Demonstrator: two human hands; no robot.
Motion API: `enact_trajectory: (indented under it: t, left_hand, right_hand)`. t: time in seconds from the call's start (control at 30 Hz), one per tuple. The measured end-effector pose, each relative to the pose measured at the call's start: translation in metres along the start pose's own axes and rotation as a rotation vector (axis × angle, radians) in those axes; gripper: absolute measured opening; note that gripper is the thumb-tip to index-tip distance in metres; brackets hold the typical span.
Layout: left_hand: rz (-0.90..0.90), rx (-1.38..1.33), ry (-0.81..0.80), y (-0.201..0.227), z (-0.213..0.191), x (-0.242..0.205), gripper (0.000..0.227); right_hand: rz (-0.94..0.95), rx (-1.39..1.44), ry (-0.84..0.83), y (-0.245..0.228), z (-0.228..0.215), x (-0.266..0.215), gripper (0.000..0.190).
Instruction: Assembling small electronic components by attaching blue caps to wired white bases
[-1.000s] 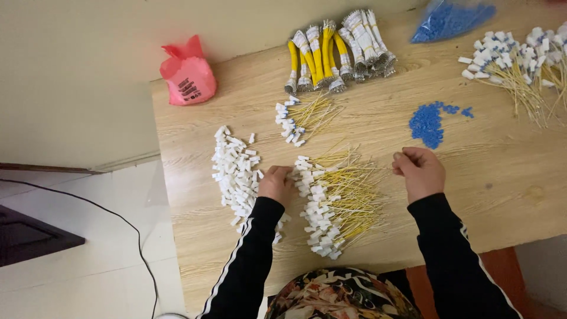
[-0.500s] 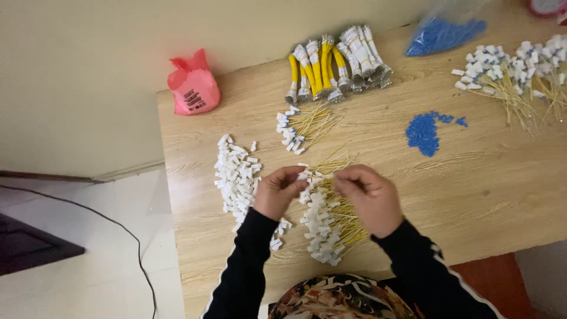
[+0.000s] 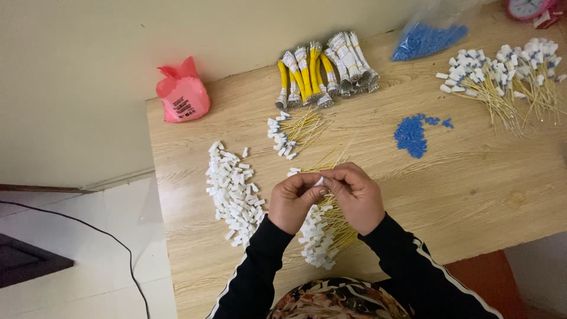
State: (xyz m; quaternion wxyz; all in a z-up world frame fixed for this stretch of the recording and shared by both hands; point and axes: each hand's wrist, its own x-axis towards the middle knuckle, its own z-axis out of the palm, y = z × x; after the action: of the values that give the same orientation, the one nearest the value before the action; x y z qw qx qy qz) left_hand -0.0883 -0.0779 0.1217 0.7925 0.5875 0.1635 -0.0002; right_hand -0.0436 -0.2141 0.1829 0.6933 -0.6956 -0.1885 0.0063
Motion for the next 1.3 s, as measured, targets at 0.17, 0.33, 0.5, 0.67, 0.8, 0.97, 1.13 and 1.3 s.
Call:
enact_trajectory:
  t: [0.17, 0.33, 0.5, 0.67, 0.8, 0.97, 1.13, 1.3]
  left_hand:
    - [0.025, -0.025, 0.016, 0.012, 0.006, -0.003, 0.028]
    - [0.038, -0.029, 0.01, 0.001, 0.009, 0.007, 0.026]
    - [0.047, 0.107, 0.027, -0.009, -0.001, 0.033, 0.021]
    - [0.149, 0.75, 0.11, -0.03, -0.035, 0.094, 0.023]
    - [0.244, 1.083, 0.246, -0.095, -0.084, 0.15, 0.025]
    - [0.224, 1.095, 0.309, -0.067, -0.077, 0.131, 0.041]
    - [0.007, 1.135, 0.283, -0.084, -0.087, 0.105, 0.028]
    - [0.213, 1.119, 0.106, -0.115, -0.095, 0.092, 0.021]
  right_hand:
    - [-0.015, -0.038, 0.005, -0.002, 0.001, -0.004, 0.016]
    - [-0.008, -0.049, 0.001, 0.011, 0.001, -0.01, 0.021]
    - [0.053, -0.168, -0.089, 0.037, -0.006, -0.009, 0.036]
    - [0.273, -0.471, 0.144, 0.157, -0.076, 0.004, 0.031]
    - [0.451, -1.02, 0.388, 0.252, -0.164, 0.008, 0.026]
    - [0.654, -1.163, 0.263, 0.283, -0.203, 0.014, 0.032]
    - [0.613, -1.181, 0.286, 0.258, -0.186, 0.019, 0.028]
    - [0.702, -1.196, 0.183, 0.246, -0.184, 0.018, 0.027]
